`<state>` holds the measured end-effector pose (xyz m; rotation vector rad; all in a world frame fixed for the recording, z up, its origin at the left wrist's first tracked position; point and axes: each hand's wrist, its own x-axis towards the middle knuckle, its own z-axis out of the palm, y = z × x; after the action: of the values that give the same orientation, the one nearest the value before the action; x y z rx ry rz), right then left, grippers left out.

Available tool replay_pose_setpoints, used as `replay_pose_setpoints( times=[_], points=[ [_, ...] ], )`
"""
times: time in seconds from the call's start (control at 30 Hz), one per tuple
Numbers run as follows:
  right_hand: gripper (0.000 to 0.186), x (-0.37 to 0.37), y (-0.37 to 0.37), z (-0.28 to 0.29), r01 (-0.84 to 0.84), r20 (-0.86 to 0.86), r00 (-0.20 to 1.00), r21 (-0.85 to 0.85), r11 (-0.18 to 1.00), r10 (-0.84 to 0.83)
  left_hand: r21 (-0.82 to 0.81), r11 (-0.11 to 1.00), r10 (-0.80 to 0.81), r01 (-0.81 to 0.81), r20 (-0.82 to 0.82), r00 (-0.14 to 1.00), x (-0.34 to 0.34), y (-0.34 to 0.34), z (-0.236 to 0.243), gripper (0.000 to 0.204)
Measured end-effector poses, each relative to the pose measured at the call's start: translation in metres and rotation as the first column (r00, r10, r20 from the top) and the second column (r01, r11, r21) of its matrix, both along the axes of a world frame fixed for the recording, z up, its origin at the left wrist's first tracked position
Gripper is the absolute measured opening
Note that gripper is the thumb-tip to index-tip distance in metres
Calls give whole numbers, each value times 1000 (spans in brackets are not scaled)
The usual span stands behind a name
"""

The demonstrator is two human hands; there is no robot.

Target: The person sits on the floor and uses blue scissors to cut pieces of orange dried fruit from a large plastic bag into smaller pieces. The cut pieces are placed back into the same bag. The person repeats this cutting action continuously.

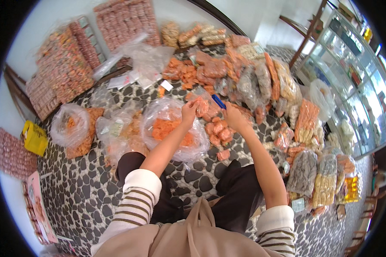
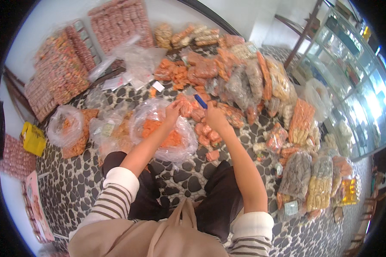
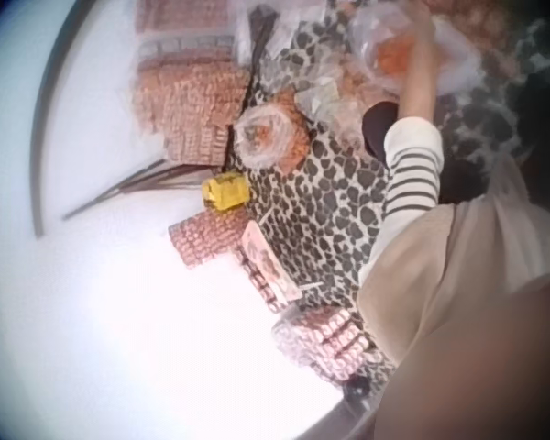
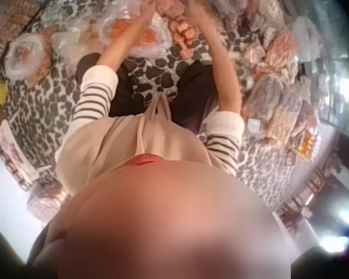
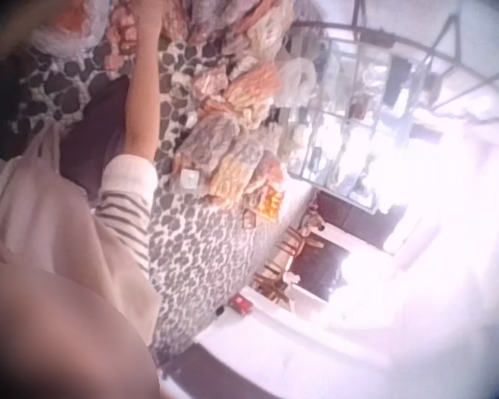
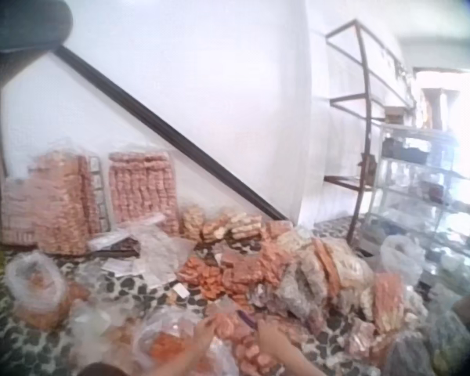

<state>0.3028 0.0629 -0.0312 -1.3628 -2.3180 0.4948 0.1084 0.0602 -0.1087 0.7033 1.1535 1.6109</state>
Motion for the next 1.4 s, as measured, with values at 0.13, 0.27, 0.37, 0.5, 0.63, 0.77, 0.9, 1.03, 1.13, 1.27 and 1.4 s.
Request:
replay_pose_setpoints(
  times=[0.13, 0.27, 0.37, 0.5, 0.63, 0.77, 0.9, 1.03, 1.13, 1.27, 1.4],
  points=[
    [26, -64, -35, 36, -92, -82, 992, 68, 993, 97, 104, 977, 205, -184, -256, 945, -58, -15, 41, 18],
    [37, -114, -61, 51, -93, 80, 993, 102, 990, 85, 195, 934, 356, -298, -486, 798, -94, -38, 58, 22],
    [44, -136, -66, 51, -122, 152, 983, 121, 985, 103, 220, 902, 431, -372, -522, 736, -100, -52, 66, 21],
    [42, -151, -66, 44, -136, 192, 975, 112, 984, 112, 258, 873, 486, -413, -523, 700, -97, -63, 72, 19],
    [40, -155, -61, 33, -142, 177, 977, 145, 979, 115, 136, 872, 472, -470, -488, 734, -101, -58, 72, 21],
    [38, -145, -57, 12, -199, 306, 935, 32, 980, 180, 192, 789, 614, -584, -280, 738, -121, -44, 70, 23],
    [32, -137, -47, -4, -109, 204, 973, -8, 994, 108, 289, 794, 574, -534, -71, 815, -134, -33, 66, 26],
    [28, -137, -24, 5, -50, -364, 923, -436, 899, -125, 47, 937, 345, -345, 8, 938, -126, -39, 64, 28],
    [31, -147, -10, 11, -53, -399, 913, -328, 943, -88, -36, 953, 301, -300, 41, 953, -106, -47, 63, 24],
    [31, -163, -2, -1, -108, -427, 903, -143, 984, 37, -71, 988, 143, -139, 57, 988, -97, -55, 60, 27],
    [25, -167, -4, -18, -85, -451, 892, -178, 980, -4, -40, 997, 67, -69, -36, 997, -99, -59, 50, 31]
  ],
)
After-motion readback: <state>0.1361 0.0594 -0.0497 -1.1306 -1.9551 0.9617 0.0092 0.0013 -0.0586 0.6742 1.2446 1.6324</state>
